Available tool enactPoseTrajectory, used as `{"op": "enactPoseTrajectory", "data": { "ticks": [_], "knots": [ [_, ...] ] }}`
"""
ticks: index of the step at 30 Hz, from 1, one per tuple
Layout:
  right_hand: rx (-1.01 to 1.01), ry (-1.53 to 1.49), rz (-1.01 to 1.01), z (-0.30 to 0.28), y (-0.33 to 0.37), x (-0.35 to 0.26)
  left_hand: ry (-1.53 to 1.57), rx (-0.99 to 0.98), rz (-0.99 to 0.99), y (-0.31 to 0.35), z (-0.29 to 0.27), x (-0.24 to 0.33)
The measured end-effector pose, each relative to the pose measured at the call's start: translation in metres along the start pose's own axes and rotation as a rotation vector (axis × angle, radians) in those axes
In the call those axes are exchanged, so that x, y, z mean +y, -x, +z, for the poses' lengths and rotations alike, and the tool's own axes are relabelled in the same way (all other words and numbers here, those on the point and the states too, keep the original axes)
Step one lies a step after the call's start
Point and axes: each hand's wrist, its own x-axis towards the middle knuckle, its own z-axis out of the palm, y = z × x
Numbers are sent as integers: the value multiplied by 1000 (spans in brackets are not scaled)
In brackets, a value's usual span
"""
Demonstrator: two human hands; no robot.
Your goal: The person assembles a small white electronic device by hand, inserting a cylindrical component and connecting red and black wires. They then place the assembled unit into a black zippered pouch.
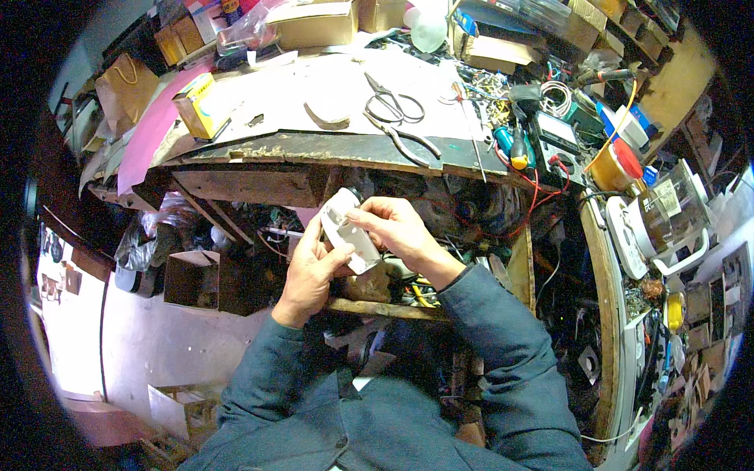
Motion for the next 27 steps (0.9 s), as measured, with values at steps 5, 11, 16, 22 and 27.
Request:
{"op": "enactPoseTrajectory", "data": {
  "ticks": [5, 11, 16, 22, 27],
  "knots": [
    [9, 57, -50, 0, 0, 1, 3, -8, 50, 1, 2, -2],
    [-8, -22, -23, -2, 0, 2, -23, -22, 68, 2, 1, -2],
    [-17, -4, -61, -2, -3, 0, -56, -35, 91, -1, -3, -3],
    [-34, -37, -27, -3, -2, 1, 18, -28, 75, 2, -1, -2],
    [-65, -45, -2, -9, -3, 3, 9, 28, 168, -1, -4, -5]
  ]
}}
